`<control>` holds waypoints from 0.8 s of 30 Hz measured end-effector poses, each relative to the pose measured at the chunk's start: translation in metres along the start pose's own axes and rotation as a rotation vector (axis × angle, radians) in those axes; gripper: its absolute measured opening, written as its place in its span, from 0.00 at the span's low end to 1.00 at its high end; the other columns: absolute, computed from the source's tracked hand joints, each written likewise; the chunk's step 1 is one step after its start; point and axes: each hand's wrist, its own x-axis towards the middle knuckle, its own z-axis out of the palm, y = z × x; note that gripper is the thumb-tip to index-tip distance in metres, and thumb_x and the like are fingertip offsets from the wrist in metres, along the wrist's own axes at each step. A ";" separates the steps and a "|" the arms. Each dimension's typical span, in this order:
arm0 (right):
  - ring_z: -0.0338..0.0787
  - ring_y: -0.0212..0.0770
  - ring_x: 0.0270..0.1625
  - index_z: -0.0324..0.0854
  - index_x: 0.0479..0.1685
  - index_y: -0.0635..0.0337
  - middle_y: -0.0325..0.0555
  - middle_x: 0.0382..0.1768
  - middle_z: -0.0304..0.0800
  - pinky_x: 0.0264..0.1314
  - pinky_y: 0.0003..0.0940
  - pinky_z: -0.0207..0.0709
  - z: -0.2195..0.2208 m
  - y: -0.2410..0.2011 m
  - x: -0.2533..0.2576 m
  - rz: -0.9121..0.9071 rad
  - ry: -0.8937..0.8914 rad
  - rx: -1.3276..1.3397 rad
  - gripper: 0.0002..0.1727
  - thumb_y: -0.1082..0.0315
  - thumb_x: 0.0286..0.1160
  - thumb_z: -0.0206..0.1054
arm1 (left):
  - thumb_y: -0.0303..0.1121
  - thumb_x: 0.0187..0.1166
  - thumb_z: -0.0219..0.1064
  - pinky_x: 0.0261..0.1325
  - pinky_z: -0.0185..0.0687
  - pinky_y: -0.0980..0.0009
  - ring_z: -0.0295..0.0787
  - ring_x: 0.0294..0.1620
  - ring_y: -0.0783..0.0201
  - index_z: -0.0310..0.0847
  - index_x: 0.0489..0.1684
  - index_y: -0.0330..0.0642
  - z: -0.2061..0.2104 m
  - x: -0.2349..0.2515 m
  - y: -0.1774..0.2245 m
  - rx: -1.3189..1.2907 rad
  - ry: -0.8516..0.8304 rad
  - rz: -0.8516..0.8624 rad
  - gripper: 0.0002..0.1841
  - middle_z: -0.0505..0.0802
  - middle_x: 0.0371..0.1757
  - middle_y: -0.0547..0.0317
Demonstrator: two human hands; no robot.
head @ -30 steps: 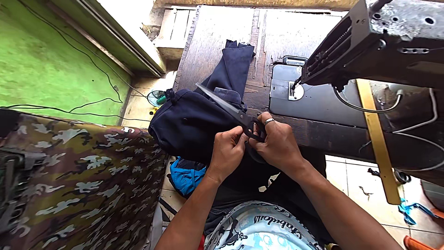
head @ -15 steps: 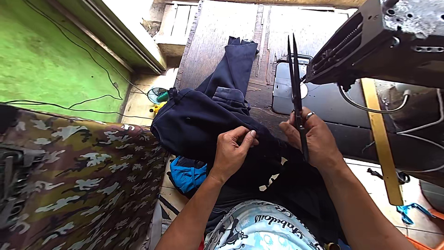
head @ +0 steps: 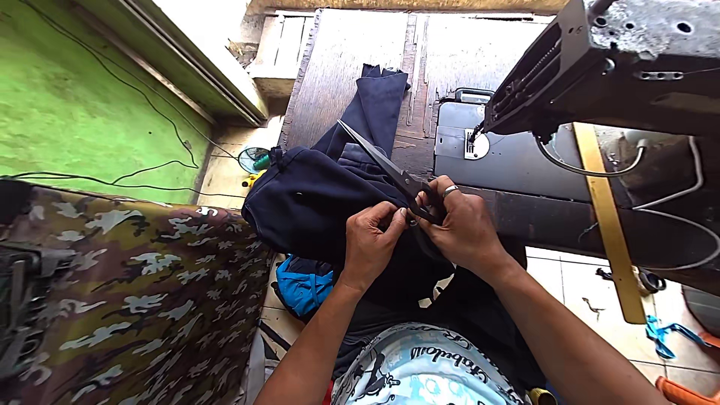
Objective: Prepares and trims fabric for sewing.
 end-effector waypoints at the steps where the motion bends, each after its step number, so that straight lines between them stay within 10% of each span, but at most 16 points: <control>1: 0.75 0.25 0.20 0.78 0.43 0.55 0.31 0.21 0.79 0.22 0.23 0.70 -0.003 0.002 -0.001 0.003 0.007 0.022 0.13 0.68 0.63 0.75 | 0.31 0.78 0.70 0.29 0.79 0.80 0.82 0.24 0.78 0.89 0.26 0.44 0.001 0.000 -0.001 0.002 0.011 -0.003 0.08 0.87 0.22 0.69; 6: 0.77 0.24 0.24 0.79 0.46 0.58 0.33 0.24 0.79 0.27 0.22 0.73 -0.033 0.024 -0.033 -0.015 0.013 -0.066 0.23 0.45 0.75 0.71 | 0.28 0.81 0.68 0.38 0.87 0.75 0.89 0.28 0.72 0.89 0.29 0.41 -0.001 0.001 -0.002 -0.175 -0.029 -0.096 0.08 0.92 0.26 0.64; 11: 0.79 0.36 0.23 0.81 0.54 0.65 0.41 0.26 0.82 0.24 0.36 0.76 -0.042 0.032 -0.090 0.060 -0.138 -0.313 0.46 0.24 0.63 0.61 | 0.25 0.82 0.66 0.43 0.89 0.75 0.90 0.31 0.72 0.89 0.35 0.36 -0.001 0.001 0.001 -0.337 -0.050 -0.121 0.07 0.94 0.29 0.62; 15: 0.90 0.52 0.27 0.85 0.51 0.70 0.53 0.31 0.91 0.22 0.48 0.78 -0.035 0.039 -0.104 -0.020 -0.051 -0.579 0.53 0.20 0.66 0.50 | 0.24 0.83 0.65 0.44 0.88 0.75 0.89 0.31 0.72 0.88 0.35 0.36 0.001 0.000 0.000 -0.365 -0.038 -0.101 0.07 0.93 0.28 0.61; 24: 0.87 0.50 0.20 0.84 0.40 0.71 0.53 0.21 0.85 0.16 0.43 0.74 -0.031 0.049 -0.101 -0.170 0.009 -0.651 0.50 0.23 0.74 0.47 | 0.24 0.83 0.65 0.43 0.88 0.75 0.90 0.32 0.71 0.89 0.37 0.35 0.002 0.000 0.003 -0.378 -0.036 -0.105 0.07 0.93 0.30 0.60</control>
